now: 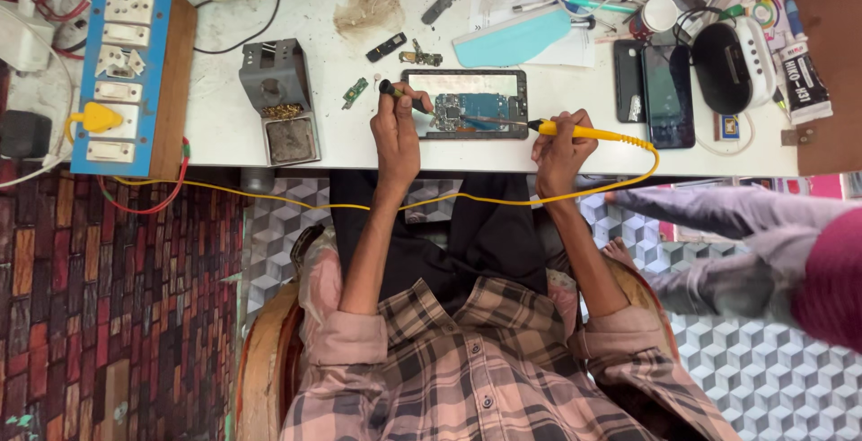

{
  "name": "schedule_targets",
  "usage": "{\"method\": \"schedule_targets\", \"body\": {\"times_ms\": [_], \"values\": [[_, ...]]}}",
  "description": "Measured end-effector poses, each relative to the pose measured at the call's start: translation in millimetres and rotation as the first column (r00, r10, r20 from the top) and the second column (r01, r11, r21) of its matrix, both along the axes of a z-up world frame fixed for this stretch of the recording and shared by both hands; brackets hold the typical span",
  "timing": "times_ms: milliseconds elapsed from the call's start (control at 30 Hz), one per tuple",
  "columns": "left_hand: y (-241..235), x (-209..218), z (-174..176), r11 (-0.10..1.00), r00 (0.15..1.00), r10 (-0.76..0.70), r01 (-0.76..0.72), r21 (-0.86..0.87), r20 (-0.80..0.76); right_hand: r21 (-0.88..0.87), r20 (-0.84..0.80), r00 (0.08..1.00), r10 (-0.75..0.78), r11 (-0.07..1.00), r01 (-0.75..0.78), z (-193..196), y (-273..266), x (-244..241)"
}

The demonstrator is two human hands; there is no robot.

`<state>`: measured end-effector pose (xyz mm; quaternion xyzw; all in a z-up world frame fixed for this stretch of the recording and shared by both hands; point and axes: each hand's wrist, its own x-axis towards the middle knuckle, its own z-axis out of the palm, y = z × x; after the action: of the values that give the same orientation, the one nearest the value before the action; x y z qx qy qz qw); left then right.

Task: The person uses a hot air gun and a small tool to work on a disassembled mobile device motherboard placed on a workbench. They repeatedly apply heat and manipulate components on the circuit board throughout the clip.

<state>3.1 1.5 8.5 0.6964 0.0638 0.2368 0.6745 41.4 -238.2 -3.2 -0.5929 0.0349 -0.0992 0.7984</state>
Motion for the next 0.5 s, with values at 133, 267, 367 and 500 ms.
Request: {"method": "schedule_targets", "body": {"times_ms": [133,267,367,500], "values": [[-0.9,-0.3,-3.1,1.000,0.999,-0.010,0.010,-0.001,0.037,-0.011,0.013,1.000,0.005,1.000,-0.005,-1.4,-1.8,-1.7],[-0.5,-2.2,-1.3,1.000,1.000,0.004,-0.004,-0.002,0.017,0.006,0.033,0.999,-0.004,1.000,0.004,-0.7,0.3,-1.9],[-2.0,-2.4,1.9,1.000,0.999,0.011,-0.011,0.006,0.035,-0.064,0.129,0.991,0.046,0.997,-0.038,1.8,0.9,-5.8],[-0.5,-2.2,3.8,1.000,1.000,0.005,-0.005,-0.015,-0.016,-0.130,0.130,0.991,0.012,0.991,0.005,4.7,2.0,-10.1]]}}
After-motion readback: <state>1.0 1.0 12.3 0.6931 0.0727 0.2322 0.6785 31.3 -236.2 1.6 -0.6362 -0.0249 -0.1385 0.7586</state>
